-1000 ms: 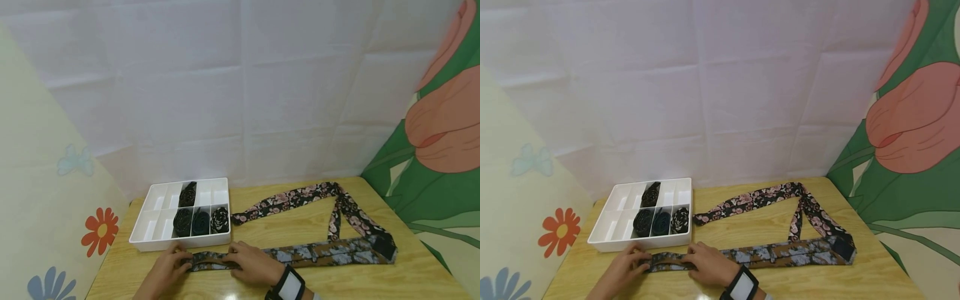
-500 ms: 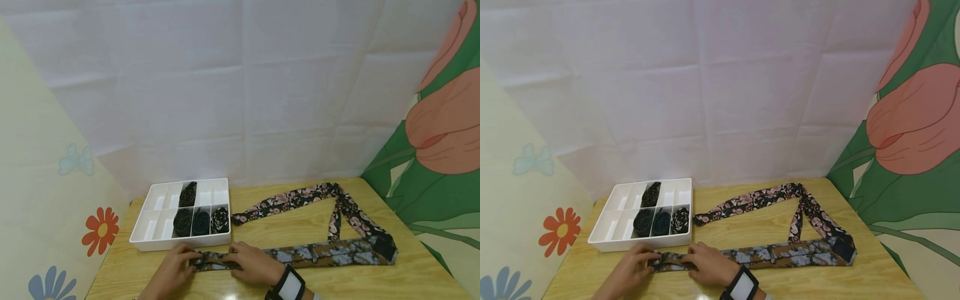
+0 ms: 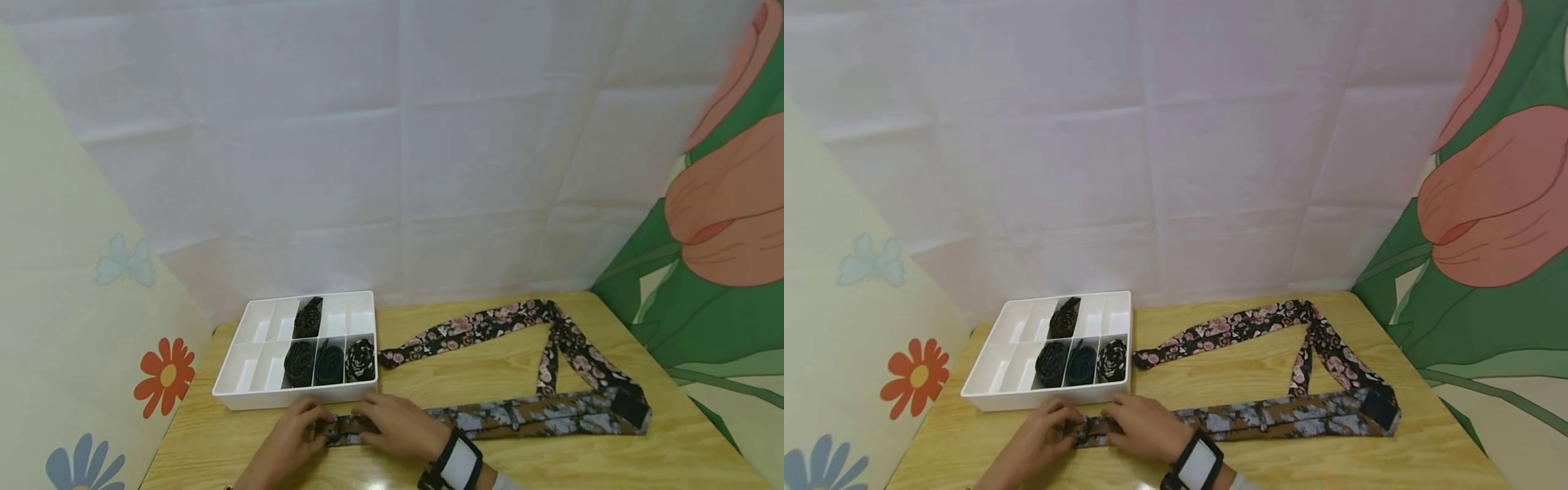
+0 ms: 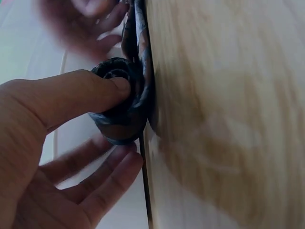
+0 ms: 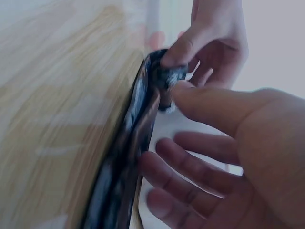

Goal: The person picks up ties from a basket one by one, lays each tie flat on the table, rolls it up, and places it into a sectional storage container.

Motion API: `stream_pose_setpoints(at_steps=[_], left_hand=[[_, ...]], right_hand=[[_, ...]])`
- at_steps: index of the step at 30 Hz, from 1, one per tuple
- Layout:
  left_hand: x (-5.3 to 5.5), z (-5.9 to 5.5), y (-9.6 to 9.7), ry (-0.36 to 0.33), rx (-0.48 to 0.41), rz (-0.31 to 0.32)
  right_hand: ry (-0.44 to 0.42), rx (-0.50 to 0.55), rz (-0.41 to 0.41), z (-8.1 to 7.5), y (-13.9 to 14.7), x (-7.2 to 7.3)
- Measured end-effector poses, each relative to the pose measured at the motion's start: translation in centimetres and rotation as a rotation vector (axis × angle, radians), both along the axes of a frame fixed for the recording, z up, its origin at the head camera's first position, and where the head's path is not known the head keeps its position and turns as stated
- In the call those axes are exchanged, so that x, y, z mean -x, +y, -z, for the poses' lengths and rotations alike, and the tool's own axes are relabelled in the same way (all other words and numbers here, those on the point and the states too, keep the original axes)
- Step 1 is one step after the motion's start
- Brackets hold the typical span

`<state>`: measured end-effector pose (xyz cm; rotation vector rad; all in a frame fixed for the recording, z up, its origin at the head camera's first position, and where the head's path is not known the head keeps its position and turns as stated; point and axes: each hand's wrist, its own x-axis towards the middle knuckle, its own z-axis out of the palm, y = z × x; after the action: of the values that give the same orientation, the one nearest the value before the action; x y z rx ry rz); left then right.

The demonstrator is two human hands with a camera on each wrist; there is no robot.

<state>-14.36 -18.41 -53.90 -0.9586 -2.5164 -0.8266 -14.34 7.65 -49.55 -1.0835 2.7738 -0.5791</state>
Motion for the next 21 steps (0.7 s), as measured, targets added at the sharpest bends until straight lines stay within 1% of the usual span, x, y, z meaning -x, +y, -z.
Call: stream_pose_setpoints(at_steps=[2, 4, 6, 9, 11, 12, 14, 18, 19, 21], left_hand=[[-0.4, -0.5, 0.4, -0.034, 0.017, -0.015], [-0.5, -0.6, 0.6, -0.052, 0.027, -0.029], [-0.6, -0.5, 0.6, -0.039, 0.029, -0.03], [-0.5, 0.0, 0.6, 0.007, 0.02, -0.012], [-0.4, 0.2, 0.6, 0.019, 0.013, 0.005], [-0.4, 0.2, 0.6, 0.011, 0.007, 0.011], [-0.4, 0.3, 0.5, -0.027, -0.005, 0.016], [-0.6, 0.4, 0.1, -0.171, -0.086, 0.044], [-0.6, 0.4, 0.0, -0.19, -0.104, 0.057], [-0.6, 0.4, -0.1, -0.193, -0.137, 0.085]], right_hand=[[0.032, 0.006, 0.014, 0.2, -0.9, 0.2], [0.064, 0.004, 0.023, 0.3, -1.6, 0.3], [0.097, 0.004, 0.029, 0.6, -2.3, 0.4], [0.134, -0.001, 0.042, 1.0, -3.2, 0.4], [0.137, 0.007, 0.055, 1.2, -3.5, 0.4], [0.138, 0.011, 0.061, 1.3, -3.6, 0.4], [0.136, 0.022, 0.073, 1.4, -3.7, 0.3], [0.145, 0.036, 0.086, 1.8, -3.6, 0.3], [0.142, 0.04, 0.09, 1.9, -3.5, 0.3], [0.129, 0.044, 0.097, 1.9, -3.3, 0.3]])
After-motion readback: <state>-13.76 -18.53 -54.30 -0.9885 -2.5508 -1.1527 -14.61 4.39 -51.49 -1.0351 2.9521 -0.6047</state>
